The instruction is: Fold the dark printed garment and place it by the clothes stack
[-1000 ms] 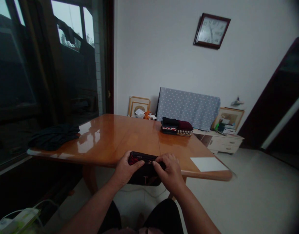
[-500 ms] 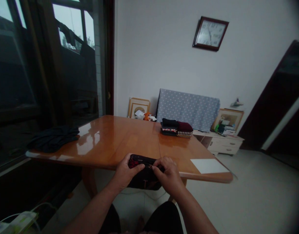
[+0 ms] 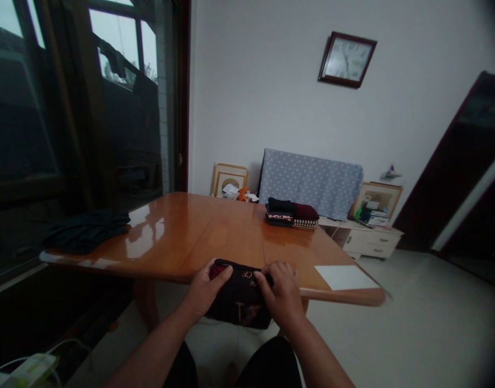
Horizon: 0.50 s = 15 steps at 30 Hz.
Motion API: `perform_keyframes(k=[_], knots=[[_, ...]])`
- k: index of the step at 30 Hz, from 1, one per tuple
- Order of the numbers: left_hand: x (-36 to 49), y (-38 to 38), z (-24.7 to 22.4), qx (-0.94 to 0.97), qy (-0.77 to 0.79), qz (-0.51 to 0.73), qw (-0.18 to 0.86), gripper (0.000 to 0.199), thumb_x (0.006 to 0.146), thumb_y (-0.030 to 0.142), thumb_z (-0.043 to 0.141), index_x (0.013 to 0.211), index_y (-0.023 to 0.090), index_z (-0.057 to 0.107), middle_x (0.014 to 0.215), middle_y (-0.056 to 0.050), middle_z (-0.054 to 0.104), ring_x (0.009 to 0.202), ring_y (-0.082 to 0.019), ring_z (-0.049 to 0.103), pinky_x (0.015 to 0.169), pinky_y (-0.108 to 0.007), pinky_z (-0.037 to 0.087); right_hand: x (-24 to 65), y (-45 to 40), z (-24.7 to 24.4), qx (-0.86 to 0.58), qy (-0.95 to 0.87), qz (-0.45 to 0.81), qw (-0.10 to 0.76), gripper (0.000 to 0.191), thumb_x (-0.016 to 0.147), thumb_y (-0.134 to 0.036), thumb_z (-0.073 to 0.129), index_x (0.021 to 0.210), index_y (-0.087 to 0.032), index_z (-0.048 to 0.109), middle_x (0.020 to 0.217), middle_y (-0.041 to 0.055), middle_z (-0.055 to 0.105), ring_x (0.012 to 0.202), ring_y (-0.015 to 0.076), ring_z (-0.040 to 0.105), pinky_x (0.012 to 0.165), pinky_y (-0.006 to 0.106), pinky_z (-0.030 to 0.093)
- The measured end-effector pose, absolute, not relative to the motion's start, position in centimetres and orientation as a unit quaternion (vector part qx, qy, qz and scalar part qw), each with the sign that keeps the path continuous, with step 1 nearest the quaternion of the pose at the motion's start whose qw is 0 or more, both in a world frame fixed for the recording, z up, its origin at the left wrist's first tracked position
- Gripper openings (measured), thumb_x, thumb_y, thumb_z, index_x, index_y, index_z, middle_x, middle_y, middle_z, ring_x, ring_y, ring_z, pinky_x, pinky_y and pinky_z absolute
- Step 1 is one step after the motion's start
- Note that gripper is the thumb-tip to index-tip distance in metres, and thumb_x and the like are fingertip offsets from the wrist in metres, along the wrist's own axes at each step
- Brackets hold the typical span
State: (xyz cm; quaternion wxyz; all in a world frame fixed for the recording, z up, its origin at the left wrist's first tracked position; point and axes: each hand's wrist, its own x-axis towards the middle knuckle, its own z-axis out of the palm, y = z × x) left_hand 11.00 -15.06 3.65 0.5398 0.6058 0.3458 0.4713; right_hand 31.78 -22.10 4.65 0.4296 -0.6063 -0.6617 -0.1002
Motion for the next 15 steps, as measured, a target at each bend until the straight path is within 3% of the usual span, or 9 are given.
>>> perform_keyframes(k=[8, 15], knots=[[10.9, -14.7, 3.6, 0.56, 0.36, 0.496, 0.557, 0.04, 0.076, 0.052, 0.073, 0.097, 0.019, 0.067, 0.09, -0.004, 0.074, 0.083, -0.023, 0.068, 0.076, -0.032, 0.053, 33.5, -22.9, 4.0, -0.568, -0.552, 0.004, 0.61, 0.029, 0.098, -0.045, 0.047, 0.084, -0.024, 0.061, 0.086, 0.004, 0.06, 0.086, 0.022, 0.055, 0.078, 0.035, 0.041], [10.7, -14.4, 3.1, 0.56, 0.359, 0.493, 0.561, 0.043, 0.076, 0.053, 0.074, 0.099, 0.018, 0.067, 0.093, -0.007, 0.074, 0.083, -0.024, 0.07, 0.077, -0.034, 0.054, 33.0, -23.0, 3.6, -0.535, -0.605, 0.047, 0.588, 0.02, 0.087, -0.043, 0.065, 0.08, -0.024, 0.064, 0.105, 0.0063, 0.063, 0.106, 0.0246, 0.056, 0.095, 0.039, 0.041]])
